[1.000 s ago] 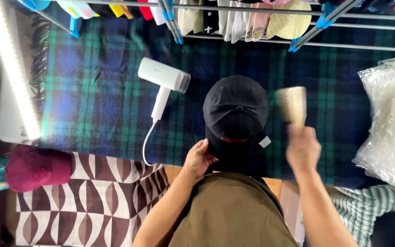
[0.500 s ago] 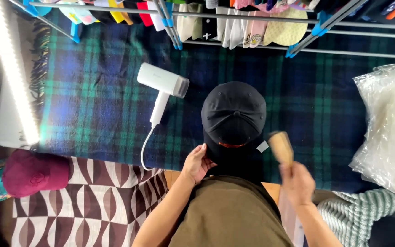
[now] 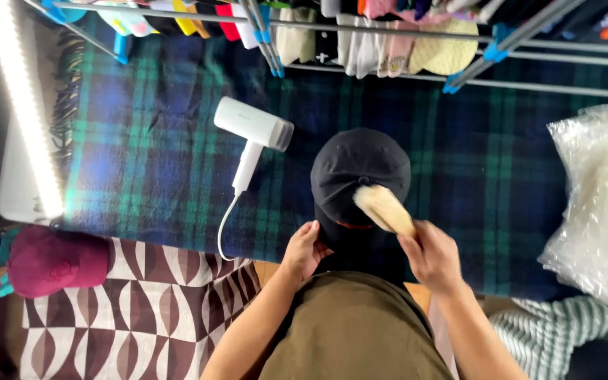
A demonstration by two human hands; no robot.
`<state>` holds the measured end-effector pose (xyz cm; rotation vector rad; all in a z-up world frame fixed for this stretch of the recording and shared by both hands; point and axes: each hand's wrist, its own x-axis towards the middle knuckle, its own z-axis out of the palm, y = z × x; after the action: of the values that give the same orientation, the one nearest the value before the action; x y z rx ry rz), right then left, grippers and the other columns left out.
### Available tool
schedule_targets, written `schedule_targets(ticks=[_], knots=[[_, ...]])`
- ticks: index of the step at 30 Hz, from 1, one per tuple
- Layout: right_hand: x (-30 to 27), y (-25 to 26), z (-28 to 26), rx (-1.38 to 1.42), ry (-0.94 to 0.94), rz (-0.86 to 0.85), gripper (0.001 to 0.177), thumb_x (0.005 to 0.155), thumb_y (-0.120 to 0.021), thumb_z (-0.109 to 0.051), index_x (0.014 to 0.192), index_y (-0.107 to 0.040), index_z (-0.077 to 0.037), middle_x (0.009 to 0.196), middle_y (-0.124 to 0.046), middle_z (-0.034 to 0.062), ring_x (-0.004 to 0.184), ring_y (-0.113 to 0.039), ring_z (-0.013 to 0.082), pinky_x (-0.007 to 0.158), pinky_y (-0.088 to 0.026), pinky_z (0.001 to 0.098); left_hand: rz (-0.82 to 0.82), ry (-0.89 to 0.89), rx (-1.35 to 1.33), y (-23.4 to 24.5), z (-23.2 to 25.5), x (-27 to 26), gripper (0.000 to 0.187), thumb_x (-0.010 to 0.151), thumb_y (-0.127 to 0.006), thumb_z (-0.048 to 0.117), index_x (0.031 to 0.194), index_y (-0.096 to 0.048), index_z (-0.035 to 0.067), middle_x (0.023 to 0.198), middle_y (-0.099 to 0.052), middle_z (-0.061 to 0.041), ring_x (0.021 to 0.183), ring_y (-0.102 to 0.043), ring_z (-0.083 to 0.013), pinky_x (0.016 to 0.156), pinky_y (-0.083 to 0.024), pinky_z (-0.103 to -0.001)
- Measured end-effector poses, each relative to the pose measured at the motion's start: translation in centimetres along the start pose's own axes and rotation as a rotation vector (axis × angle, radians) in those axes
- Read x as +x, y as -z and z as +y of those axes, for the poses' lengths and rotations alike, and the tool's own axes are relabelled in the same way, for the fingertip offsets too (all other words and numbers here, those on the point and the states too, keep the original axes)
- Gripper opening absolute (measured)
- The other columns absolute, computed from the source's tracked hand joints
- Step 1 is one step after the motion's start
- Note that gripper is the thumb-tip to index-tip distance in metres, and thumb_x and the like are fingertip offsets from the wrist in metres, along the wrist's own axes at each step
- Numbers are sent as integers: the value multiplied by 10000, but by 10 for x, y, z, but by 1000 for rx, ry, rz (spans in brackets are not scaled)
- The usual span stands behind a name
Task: Cleaning and reshaping a black baseball cap using a hair dryer, a brush, and a wooden shaping block.
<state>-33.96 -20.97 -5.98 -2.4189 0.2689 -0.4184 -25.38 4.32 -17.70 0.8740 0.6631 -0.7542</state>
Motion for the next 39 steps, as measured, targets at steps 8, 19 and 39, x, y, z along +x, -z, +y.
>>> schedule_targets(ticks=[8, 19, 39], knots=[[35, -10, 52, 372, -888, -32, 453, 1080, -573, -554, 888, -643, -150, 615, -557, 23, 553, -550, 191, 470, -445, 340, -18, 20, -42, 14, -8, 1, 169, 993, -694, 274, 946, -687, 112, 808, -713, -141, 701, -742, -344, 624, -640, -461], [35, 6, 59, 735, -918, -90, 447, 1136, -460, -371, 936, -634, -12, 589, -301, 40, 408, -310, 133, 332, -227, 234, -7, 74, 12, 17, -3, 3, 167, 1005, -681, 264, 969, -686, 101, 818, -724, -162, 730, -751, -351, 665, -654, -498], [3, -40, 97, -128, -376, 159, 353, 1070, -668, -453, 1298, -679, -184, 1056, -653, 84, 1032, -630, 331, 862, -506, 437, -41, -348, 458, -46, 78, -11, 587, 1066, -532, 431, 1590, -414, 196, 1512, -541, -177, 1437, -454, -315, 1142, -389, -480]])
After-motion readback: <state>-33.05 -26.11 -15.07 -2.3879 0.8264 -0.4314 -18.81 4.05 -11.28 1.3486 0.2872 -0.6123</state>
